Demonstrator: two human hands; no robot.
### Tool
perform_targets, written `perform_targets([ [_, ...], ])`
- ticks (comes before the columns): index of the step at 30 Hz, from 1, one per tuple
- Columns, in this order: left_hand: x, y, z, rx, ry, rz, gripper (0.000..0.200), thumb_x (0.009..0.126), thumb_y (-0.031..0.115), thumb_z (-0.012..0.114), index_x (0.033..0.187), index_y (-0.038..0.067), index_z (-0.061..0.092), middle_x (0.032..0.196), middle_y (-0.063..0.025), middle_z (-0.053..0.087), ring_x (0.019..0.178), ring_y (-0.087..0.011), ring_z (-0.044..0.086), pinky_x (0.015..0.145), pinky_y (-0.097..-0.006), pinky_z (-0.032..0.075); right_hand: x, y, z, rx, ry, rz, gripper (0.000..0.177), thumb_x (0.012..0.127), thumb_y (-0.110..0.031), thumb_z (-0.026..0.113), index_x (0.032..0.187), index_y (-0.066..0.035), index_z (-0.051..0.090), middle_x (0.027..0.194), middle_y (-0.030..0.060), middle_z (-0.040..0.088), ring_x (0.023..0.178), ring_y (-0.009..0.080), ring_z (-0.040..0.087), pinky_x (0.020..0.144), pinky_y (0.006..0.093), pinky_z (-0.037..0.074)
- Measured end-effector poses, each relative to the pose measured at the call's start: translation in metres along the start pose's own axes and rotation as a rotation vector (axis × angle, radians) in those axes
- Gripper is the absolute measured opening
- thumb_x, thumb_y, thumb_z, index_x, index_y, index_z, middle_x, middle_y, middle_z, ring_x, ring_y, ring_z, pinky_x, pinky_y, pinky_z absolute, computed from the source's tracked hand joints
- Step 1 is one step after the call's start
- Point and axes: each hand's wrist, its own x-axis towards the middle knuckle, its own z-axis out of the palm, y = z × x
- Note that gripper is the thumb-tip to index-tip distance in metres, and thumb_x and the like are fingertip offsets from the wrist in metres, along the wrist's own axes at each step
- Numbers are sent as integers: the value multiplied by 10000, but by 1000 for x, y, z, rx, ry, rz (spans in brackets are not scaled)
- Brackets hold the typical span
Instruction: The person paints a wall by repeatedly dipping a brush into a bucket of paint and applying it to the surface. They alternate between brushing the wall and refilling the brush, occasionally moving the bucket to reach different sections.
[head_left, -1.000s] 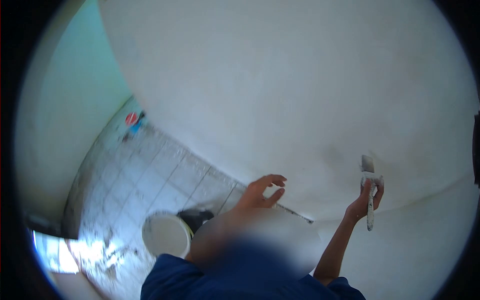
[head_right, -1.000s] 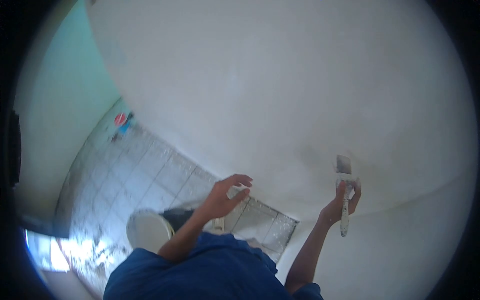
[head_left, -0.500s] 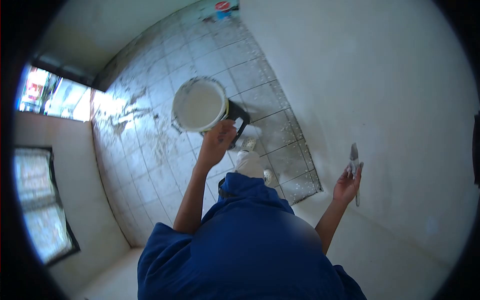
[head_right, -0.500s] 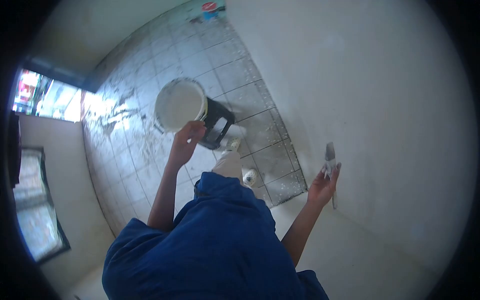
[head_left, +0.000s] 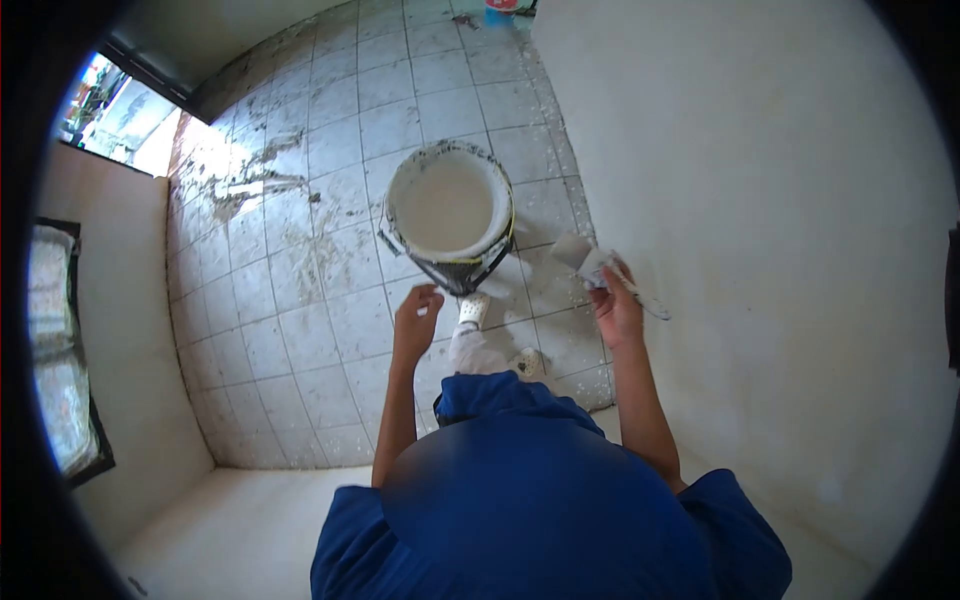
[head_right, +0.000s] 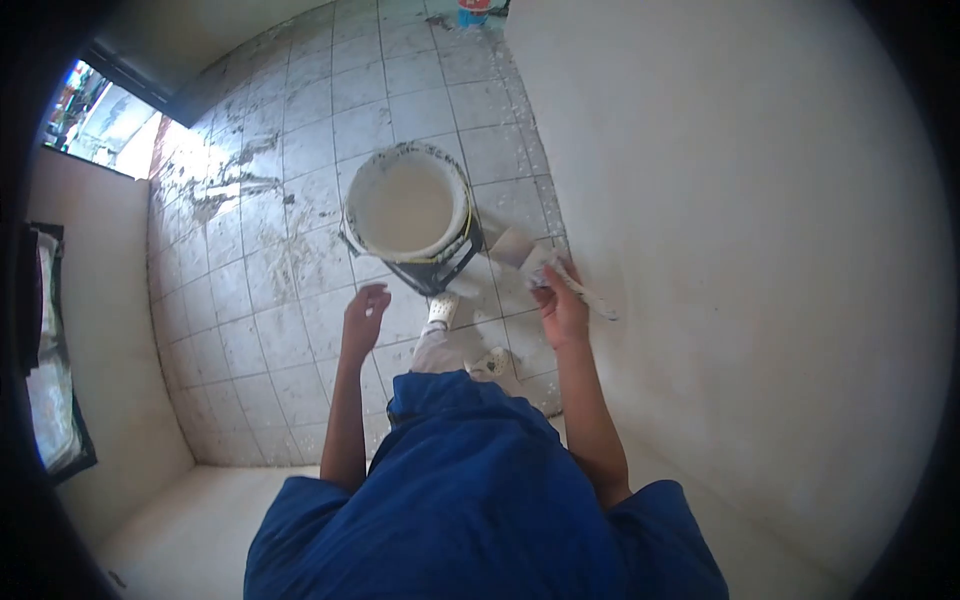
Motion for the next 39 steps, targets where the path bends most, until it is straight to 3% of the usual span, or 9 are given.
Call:
perform_targets([
  [4, 15, -51, 4, -311, -7, -313, 369, 898, 187, 609, 1217, 22, 525, 1064, -151, 653, 896, -248, 653, 789, -335, 503, 28, 23, 48, -134, 40, 83, 381, 847, -101, 692, 1201, -91, 551, 1049, 52, 647, 891, 154, 650, 730, 276, 561],
  [7, 45, -82, 13, -220, 90, -443, 512, 896, 195, 615, 1318, -21, 421, 1233, -214, 559, 1027, -285, 616, 836, -350, 503, 54, 39, 73, -246, 83, 82, 390, 825, -114, 717, 1183, -88, 565, 1032, 45, 649, 891, 163, 649, 726, 283, 555],
  [11, 88, -114, 23, -108, 233, -191, 702, 887, 193, 626, 1387, -134, 257, 1428, -291, 324, 1327, -373, 362, 1030, -403, 406, 91, 62, 92, -459, 47, 83, 347, 828, -133, 717, 1144, -71, 585, 1024, 53, 643, 909, 159, 631, 725, 305, 544],
  [16, 122, -125, 34, 65, 279, -45, 725, 867, 162, 616, 1416, -102, 224, 1451, -298, 299, 1365, -407, 290, 1127, -405, 259, 163, 108, 89, -921, -259, -74, 362, 806, -160, 745, 1122, -37, 620, 1011, 45, 640, 914, 131, 612, 768, 270, 514],
  [21, 116, -127, 45, 191, 200, -55, 779, 875, 145, 627, 1454, -68, 152, 1486, -264, 261, 1335, -382, 351, 1055, -391, 366, 209, 158, 107, -1193, -598, -375, 337, 752, -141, 729, 1050, 3, 664, 922, 97, 665, 859, 189, 640, 770, 289, 498],
  [25, 113, -126, 54, 189, 245, -52, 824, 875, 154, 648, 1478, -32, 118, 1500, -237, 258, 1235, -366, 483, 958, -394, 462, 239, 197, 103, -1361, -694, -202, 336, 706, -156, 709, 1021, -41, 688, 948, 114, 665, 878, 261, 647, 802, 321, 497],
  [28, 110, -116, 56, 146, 232, -99, 801, 869, 137, 628, 1479, -14, 132, 1538, -217, 179, 1344, -386, 344, 999, -422, 431, 258, 221, 95, -1453, -738, -206, 328, 694, -162, 698, 1010, -75, 699, 967, 119, 664, 900, 299, 643, 817, 359, 498],
  [30, 111, -119, 60, 195, 258, -93, 823, 866, 155, 650, 1487, -2, 132, 1533, -219, 199, 1227, -362, 478, 950, -400, 466, 269, 235, 90, -1455, -769, -253, 320, 696, -159, 690, 1009, -94, 701, 977, 121, 663, 914, 320, 637, 824, 383, 497],
  [39, 109, -120, 58, 219, 272, -104, 820, 858, 189, 674, 1486, 8, 177, 1526, -214, 236, 1089, -339, 602, 870, -382, 513, 292, 259, 80, -1580, -686, -122, 337, 719, -190, 687, 1039, -85, 680, 1024, 114, 668, 934, 281, 648, 840, 361, 504],
])
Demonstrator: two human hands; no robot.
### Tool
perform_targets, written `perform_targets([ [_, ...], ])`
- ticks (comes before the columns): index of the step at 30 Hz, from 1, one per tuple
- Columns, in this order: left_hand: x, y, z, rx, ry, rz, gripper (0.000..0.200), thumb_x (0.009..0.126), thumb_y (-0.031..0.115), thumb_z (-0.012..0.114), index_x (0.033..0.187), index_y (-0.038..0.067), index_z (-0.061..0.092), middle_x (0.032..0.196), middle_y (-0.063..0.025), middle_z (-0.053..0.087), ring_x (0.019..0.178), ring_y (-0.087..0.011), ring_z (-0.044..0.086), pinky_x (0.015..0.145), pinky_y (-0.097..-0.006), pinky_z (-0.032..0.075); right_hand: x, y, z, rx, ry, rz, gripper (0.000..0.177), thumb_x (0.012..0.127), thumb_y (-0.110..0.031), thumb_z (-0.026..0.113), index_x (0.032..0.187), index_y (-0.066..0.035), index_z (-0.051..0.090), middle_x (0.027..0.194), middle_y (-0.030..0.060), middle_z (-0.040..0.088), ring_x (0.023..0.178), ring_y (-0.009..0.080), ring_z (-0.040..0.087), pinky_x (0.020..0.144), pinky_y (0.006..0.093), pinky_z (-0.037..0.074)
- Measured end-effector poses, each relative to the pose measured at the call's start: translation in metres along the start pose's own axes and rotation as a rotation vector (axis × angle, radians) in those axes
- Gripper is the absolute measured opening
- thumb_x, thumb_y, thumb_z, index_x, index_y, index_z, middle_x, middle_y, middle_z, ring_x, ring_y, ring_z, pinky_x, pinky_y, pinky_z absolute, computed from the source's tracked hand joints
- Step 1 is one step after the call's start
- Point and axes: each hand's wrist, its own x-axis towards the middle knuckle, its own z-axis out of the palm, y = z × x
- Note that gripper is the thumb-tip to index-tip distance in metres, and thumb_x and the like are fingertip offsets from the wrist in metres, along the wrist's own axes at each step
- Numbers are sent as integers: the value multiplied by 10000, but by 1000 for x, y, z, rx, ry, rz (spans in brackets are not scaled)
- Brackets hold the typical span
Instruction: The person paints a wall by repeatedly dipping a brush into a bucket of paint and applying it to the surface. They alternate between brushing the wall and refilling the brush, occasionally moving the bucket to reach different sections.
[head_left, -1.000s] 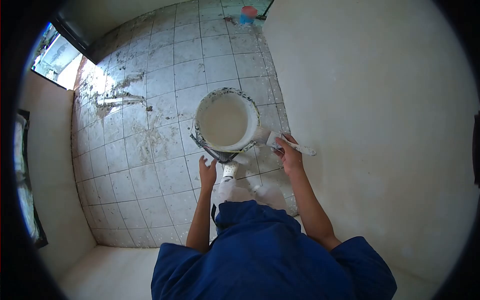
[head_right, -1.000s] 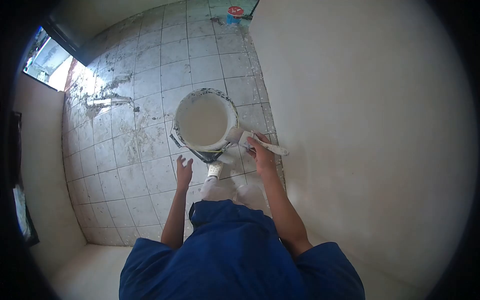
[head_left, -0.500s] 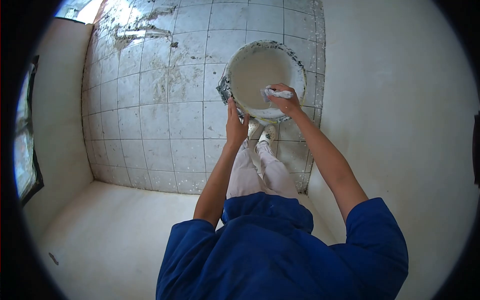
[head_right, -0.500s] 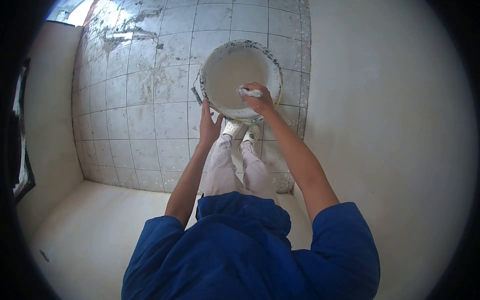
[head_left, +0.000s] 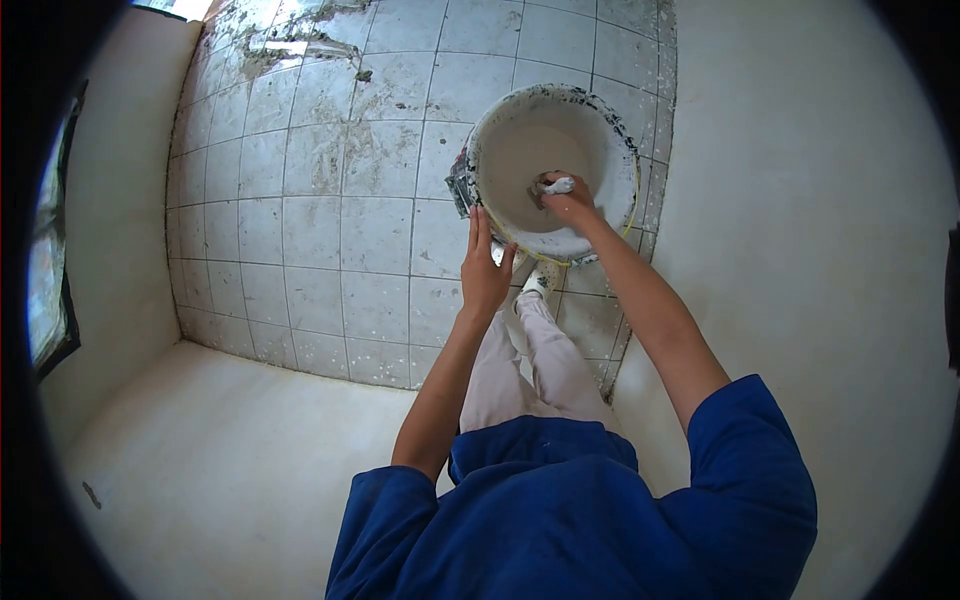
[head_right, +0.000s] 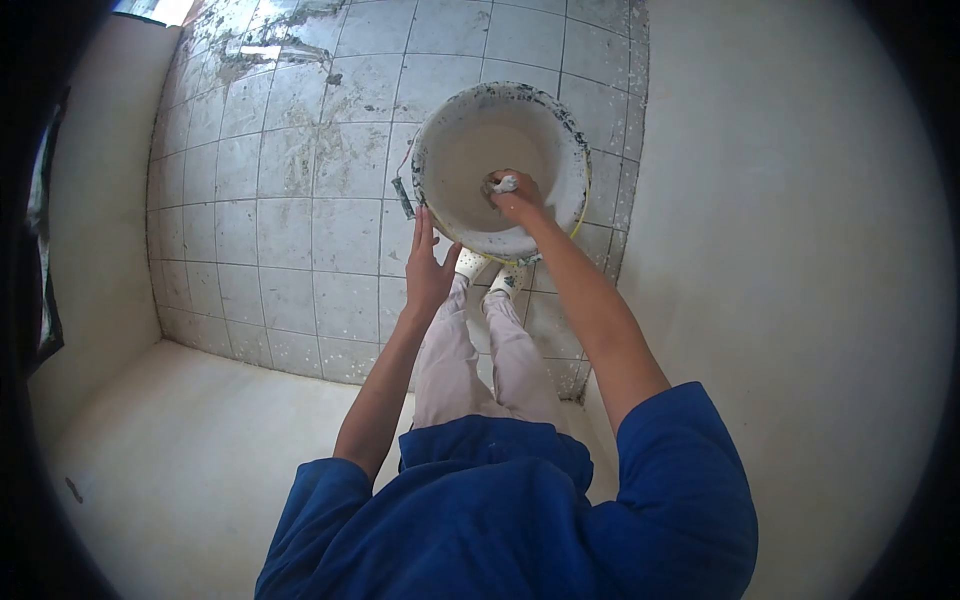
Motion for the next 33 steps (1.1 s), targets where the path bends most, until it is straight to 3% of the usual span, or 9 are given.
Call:
perform_targets([
  [3, 1, 0, 0, 21, 1, 5, 828, 845, 189, 686, 1481, 3, 191, 1519, -216, 252, 1070, -337, 614, 862, -379, 516, 3, 9, -7, 198, -46, 36, 367, 746, -215, 737, 1078, -76, 661, 1035, 77, 670, 904, 203, 651, 816, 319, 517],
  [6, 3, 2, -1, 12, -19, -22, 823, 835, 181, 675, 1481, 11, 193, 1525, -201, 241, 1188, -357, 521, 874, -395, 508, -10, -6, -28, 727, -60, 362, 391, 801, -152, 751, 1163, -98, 611, 1020, 20, 655, 893, 140, 631, 761, 283, 521],
  [11, 1, -3, 1, 92, 0, 29, 830, 826, 206, 670, 1478, 12, 195, 1532, -196, 222, 1245, -370, 476, 868, -404, 510, -38, -19, -57, 1153, 49, 361, 387, 805, -110, 734, 1156, -103, 570, 997, 29, 622, 872, 143, 603, 742, 299, 533],
  [16, 3, 8, -7, 146, -81, -66, 833, 823, 266, 640, 1474, 12, 186, 1525, -210, 232, 1054, -403, 600, 785, -452, 533, -63, -28, -72, 1358, 179, 338, 419, 819, -69, 695, 1207, -79, 539, 1091, 74, 629, 984, 191, 623, 809, 330, 536],
  [18, 3, 13, -11, 181, -115, -74, 833, 815, 262, 644, 1458, -19, 195, 1511, -245, 234, 1002, -416, 619, 770, -455, 535, -78, -41, -79, 1391, 266, 336, 424, 828, -82, 702, 1217, -95, 532, 1004, 51, 642, 856, 175, 636, 745, 325, 548],
  [23, 4, 25, -12, 333, -102, -3, 851, 809, 276, 646, 1433, -86, 193, 1498, -306, 200, 1294, -415, 405, 924, -477, 475, -96, -29, -64, 1141, 360, 291, 441, 814, -113, 726, 1209, -51, 539, 1048, 67, 627, 870, 186, 640, 707, 308, 557],
  [24, 4, 30, -19, 278, -133, 32, 857, 832, 294, 627, 1429, -106, 160, 1489, -333, 177, 1368, -459, 255, 1002, -489, 425, -101, -27, -60, 1100, 433, 236, 388, 816, -111, 725, 1164, -28, 575, 1039, 81, 630, 879, 171, 635, 698, 299, 549],
  [28, -3, 18, -23, 313, -282, 120, 880, 825, 281, 632, 1443, -94, 130, 1507, -316, 143, 1392, -447, 211, 1063, -512, 343, -123, -15, -39, 497, 620, -55, 291, 781, -89, 736, 1024, 28, 629, 906, 107, 649, 816, 196, 630, 719, 301, 506],
  [33, -9, 12, -26, 323, -334, 139, 890, 827, 255, 636, 1459, -72, 102, 1532, -278, 109, 1430, -416, 125, 1104, -545, 254, -144, -22, -28, 413, 699, -104, 248, 776, -59, 728, 992, 13, 629, 870, 102, 631, 778, 188, 608, 706, 317, 487],
])
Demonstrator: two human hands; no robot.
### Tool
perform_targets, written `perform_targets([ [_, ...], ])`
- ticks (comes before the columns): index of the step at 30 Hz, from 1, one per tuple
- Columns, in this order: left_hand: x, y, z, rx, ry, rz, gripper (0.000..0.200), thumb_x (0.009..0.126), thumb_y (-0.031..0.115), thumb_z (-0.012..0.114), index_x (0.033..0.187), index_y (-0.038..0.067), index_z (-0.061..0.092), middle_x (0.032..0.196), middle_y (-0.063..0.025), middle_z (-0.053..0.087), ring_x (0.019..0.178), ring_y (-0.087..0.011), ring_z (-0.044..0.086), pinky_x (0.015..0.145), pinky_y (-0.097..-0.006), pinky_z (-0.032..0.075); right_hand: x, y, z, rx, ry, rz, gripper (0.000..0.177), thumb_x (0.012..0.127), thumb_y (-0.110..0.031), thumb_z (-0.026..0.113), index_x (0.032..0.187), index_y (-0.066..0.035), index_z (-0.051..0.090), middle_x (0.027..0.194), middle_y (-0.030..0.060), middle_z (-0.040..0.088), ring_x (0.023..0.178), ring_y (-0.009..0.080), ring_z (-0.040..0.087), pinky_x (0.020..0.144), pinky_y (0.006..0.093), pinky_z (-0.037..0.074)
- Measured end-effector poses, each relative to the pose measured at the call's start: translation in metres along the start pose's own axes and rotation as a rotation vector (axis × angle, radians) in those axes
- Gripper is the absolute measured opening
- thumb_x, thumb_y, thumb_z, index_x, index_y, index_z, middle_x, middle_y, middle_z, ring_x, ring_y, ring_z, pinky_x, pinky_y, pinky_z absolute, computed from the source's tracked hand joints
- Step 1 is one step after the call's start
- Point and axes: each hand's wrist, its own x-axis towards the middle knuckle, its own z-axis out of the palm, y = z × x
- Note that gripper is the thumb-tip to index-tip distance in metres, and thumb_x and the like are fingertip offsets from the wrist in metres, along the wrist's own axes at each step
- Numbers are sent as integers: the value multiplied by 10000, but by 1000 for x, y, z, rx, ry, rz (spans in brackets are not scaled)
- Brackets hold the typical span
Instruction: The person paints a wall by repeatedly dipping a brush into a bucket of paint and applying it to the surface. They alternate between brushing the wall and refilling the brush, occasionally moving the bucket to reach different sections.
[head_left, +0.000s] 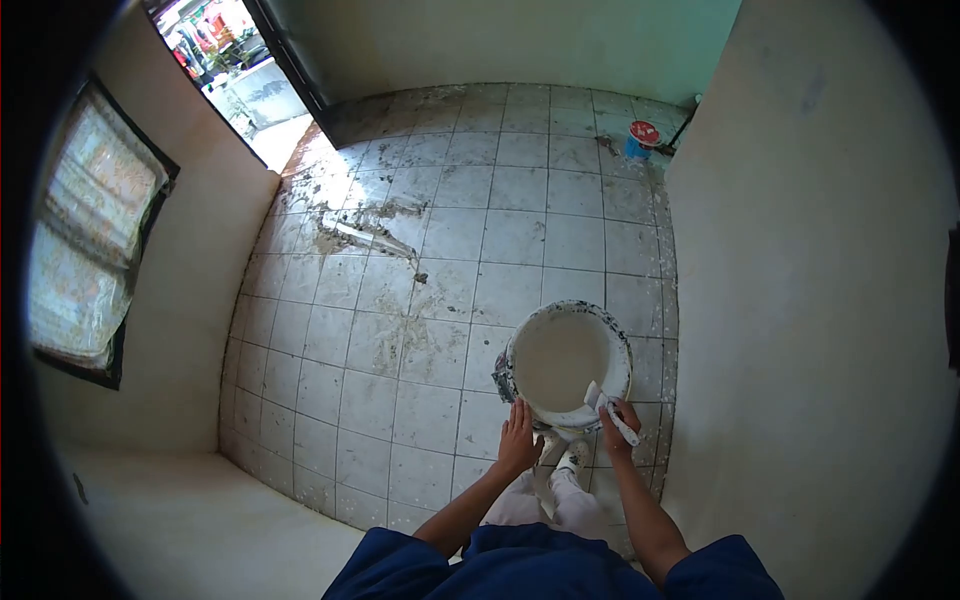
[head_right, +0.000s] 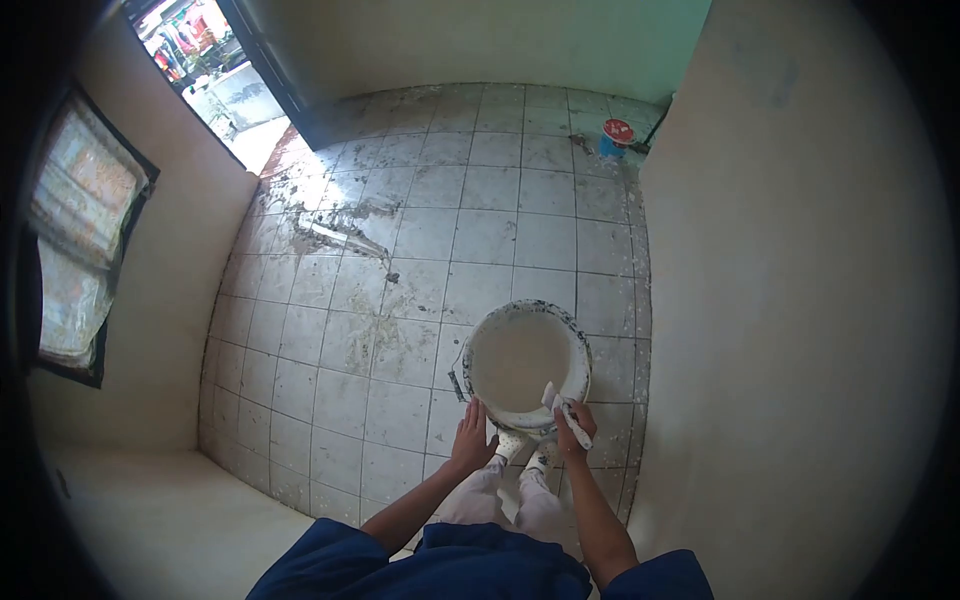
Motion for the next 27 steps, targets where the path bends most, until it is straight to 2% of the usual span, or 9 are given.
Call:
perform_targets([
  [6, -1, -3, 1, 12, 5, 16, 870, 813, 225, 637, 1465, -59, 136, 1548, -245, 109, 1439, -389, 127, 1102, -545, 257, -6, 5, 2, 9, 65, 66, 241, 792, -74, 721, 994, 17, 627, 871, 100, 630, 778, 188, 605, 709, 315, 483],
  [11, 5, -11, 4, -12, 37, 78, 873, 797, 226, 655, 1455, -69, 163, 1533, -269, 136, 1427, -412, 142, 1115, -504, 260, 0, 16, 7, 41, 94, 183, 263, 811, -109, 722, 1026, 8, 625, 914, 77, 637, 810, 170, 618, 719, 295, 499],
  [14, -1, -15, 1, -36, 47, 91, 865, 789, 228, 666, 1442, -78, 189, 1509, -305, 164, 1406, -444, 173, 1122, -479, 261, 7, -1, 6, 479, 242, 477, 282, 814, -93, 727, 1055, -27, 596, 921, 58, 637, 790, 127, 619, 656, 274, 529],
  [16, 1, -8, -5, -54, 34, 94, 846, 789, 234, 678, 1423, -88, 220, 1473, -340, 216, 1377, -479, 214, 1125, -468, 262, 11, -17, -7, 659, 304, 614, 273, 814, -80, 717, 1050, -59, 581, 950, 62, 639, 800, 151, 642, 647, 290, 560],
  [18, -2, 3, -16, -138, 23, 107, 821, 795, 244, 686, 1408, -88, 252, 1444, -335, 279, 1356, -474, 262, 1121, -468, 268, 14, -23, -24, 893, 390, 688, 249, 814, -70, 710, 1027, -69, 581, 960, 63, 639, 804, 168, 651, 657, 299, 568],
  [20, -1, 8, -19, -191, 57, 209, 786, 791, 219, 701, 1389, -82, 289, 1394, -326, 357, 1320, -463, 323, 1100, -473, 296, 10, -49, -47, 1045, 440, 624, 236, 816, -70, 704, 1011, -92, 572, 944, 59, 639, 787, 186, 658, 658, 299, 572],
  [24, 16, 53, -42, -324, 47, 317, 601, 801, 137, 695, 1308, -37, 424, 1269, -239, 527, 1182, -371, 513, 982, -456, 421, -7, -80, -105, 1178, 620, 502, 221, 825, -74, 695, 1003, -97, 566, 937, 44, 631, 777, 169, 650, 667, 288, 568],
  [25, 15, 92, -68, -443, 16, 298, 480, 843, 106, 654, 1278, 5, 476, 1179, -193, 603, 1077, -302, 601, 834, -405, 511, -15, -85, -123, 1209, 680, 480, 231, 830, -62, 684, 1021, -92, 558, 945, 43, 627, 788, 168, 650, 667, 288, 567],
  [27, 20, 170, -123, -505, 54, 444, 303, 889, 70, 605, 1182, 11, 558, 1049, -118, 665, 952, -213, 649, 669, -293, 525, -38, -96, -158, 1282, 752, 354, 247, 841, -57, 668, 1052, -92, 545, 964, 35, 618, 826, 155, 643, 669, 292, 571],
])
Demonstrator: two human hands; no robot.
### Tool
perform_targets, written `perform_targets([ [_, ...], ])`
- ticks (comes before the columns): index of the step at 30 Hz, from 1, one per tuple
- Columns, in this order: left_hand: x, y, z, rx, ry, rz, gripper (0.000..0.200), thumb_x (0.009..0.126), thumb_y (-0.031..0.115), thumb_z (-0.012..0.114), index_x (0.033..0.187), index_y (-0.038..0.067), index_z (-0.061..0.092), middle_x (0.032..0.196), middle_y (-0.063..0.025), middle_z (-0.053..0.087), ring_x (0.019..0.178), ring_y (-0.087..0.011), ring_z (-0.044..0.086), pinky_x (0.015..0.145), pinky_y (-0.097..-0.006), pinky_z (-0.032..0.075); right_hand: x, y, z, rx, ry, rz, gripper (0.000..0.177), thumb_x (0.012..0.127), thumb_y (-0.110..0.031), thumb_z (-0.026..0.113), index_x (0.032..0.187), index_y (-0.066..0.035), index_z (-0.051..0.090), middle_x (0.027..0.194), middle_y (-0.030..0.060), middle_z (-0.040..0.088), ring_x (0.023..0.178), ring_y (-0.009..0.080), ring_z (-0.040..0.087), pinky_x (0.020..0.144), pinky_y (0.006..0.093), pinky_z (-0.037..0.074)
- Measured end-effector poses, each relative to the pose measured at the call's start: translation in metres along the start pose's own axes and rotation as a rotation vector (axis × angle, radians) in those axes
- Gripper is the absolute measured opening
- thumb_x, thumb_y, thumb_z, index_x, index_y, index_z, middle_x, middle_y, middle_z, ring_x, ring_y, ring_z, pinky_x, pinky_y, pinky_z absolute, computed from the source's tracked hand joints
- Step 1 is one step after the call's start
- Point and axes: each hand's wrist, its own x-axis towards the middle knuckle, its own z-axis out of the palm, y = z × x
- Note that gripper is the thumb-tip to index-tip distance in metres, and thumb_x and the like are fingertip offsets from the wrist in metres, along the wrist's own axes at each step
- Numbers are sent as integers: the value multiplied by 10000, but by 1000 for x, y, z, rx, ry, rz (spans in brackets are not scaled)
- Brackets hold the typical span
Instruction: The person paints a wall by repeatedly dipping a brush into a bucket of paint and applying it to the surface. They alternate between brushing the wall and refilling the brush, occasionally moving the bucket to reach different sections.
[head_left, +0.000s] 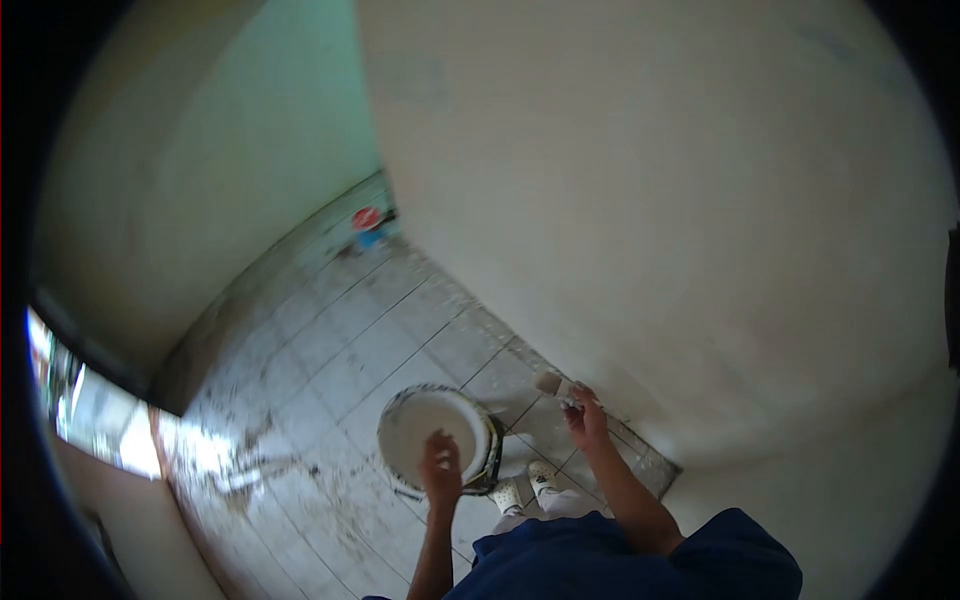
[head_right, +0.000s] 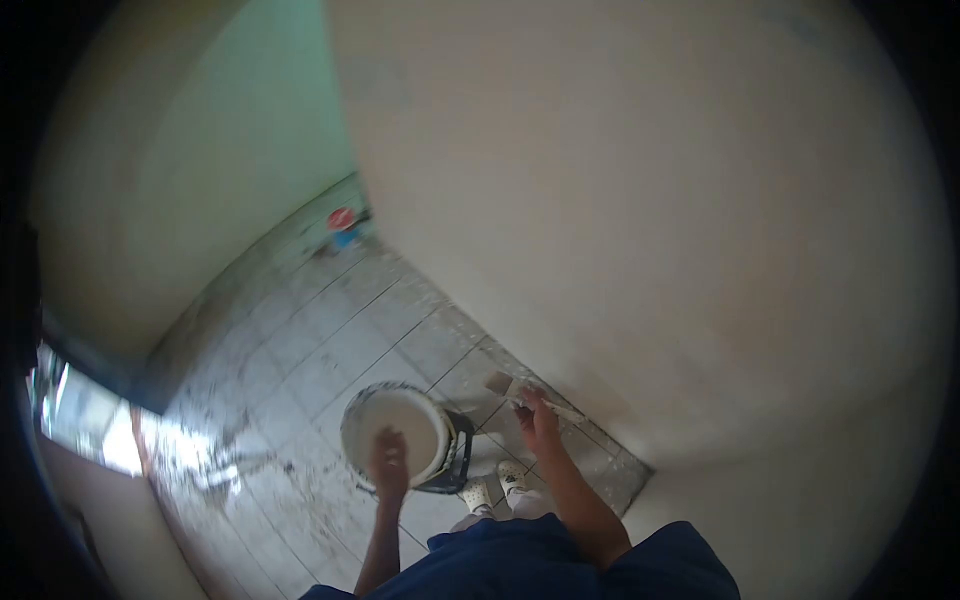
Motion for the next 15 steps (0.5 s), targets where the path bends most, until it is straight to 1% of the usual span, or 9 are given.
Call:
perform_targets([
  [1, 25, 3, 0, -279, 6, 124, 236, 890, 62, 602, 1120, 7, 593, 1016, -96, 674, 955, -193, 642, 712, -297, 517, -12, -20, -1, 47, 27, -87, 238, 844, -60, 664, 1048, -96, 546, 961, 32, 617, 837, 152, 641, 672, 291, 573],
  [2, 49, 60, -15, 64, 46, 458, 178, 887, 40, 586, 1061, 13, 617, 1003, -88, 676, 948, -186, 640, 755, -305, 505, -26, -44, 0, 92, 51, -185, 230, 848, -62, 660, 1044, -100, 546, 959, 30, 616, 848, 148, 639, 674, 291, 575],
  [3, 75, 77, -17, 89, 86, 649, 105, 880, 26, 574, 974, 6, 616, 1000, -106, 668, 936, -223, 638, 803, -335, 492, -35, -68, -5, 135, 69, -292, 222, 851, -65, 656, 1040, -104, 547, 956, 27, 615, 858, 145, 637, 677, 290, 577],
  [4, 95, 107, -13, -132, 75, 683, 42, 882, 14, 561, 900, -8, 593, 1000, -136, 659, 924, -279, 635, 816, -371, 493, -42, -90, -19, 171, 59, -365, 254, 863, -75, 640, 1092, -103, 535, 987, 31, 602, 872, 148, 633, 679, 290, 583],
  [6, 126, 165, -3, -130, 107, 880, 82, 911, 18, 532, 954, -22, 590, 965, -144, 648, 896, -258, 628, 810, -362, 490, -75, -144, -24, 185, 144, -594, 284, 876, -91, 623, 1140, -100, 519, 1018, 37, 589, 875, 150, 631, 687, 291, 583],
  [7, 122, 202, 7, -271, 58, 736, 129, 918, 22, 522, 1019, -26, 587, 943, -135, 643, 868, -226, 626, 796, -343, 490, -94, -170, -24, 188, 186, -697, 299, 883, -98, 614, 1164, -99, 511, 1033, 40, 582, 876, 151, 630, 691, 291, 583],
  [8, 124, 223, 21, -338, -16, 777, 143, 919, 33, 524, 1034, -26, 586, 936, -134, 643, 859, -221, 628, 788, -337, 492, -112, -196, -29, 189, 186, -782, 343, 900, -119, 588, 1225, -96, 478, 1073, 45, 564, 875, 153, 626, 698, 292, 579],
  [12, 111, 291, 85, -320, -282, 1057, 165, 893, 30, 555, 1045, -23, 591, 919, -137, 653, 846, -214, 641, 773, -319, 497, -175, -300, -27, 107, 324, -1119, 175, 937, -272, 598, 1035, -129, 581, 960, -3, 600, 843, 119, 621, 684, 283, 557],
  [15, 76, 338, 132, -429, -576, 1064, 187, 854, -1, 596, 1041, -13, 602, 905, -131, 671, 840, -208, 656, 760, -314, 503, -220, -379, -11, -92, 347, -1322, 274, 933, -394, 599, 947, -122, 581, 958, 15, 601, 842, 121, 617, 720, 278, 546],
])
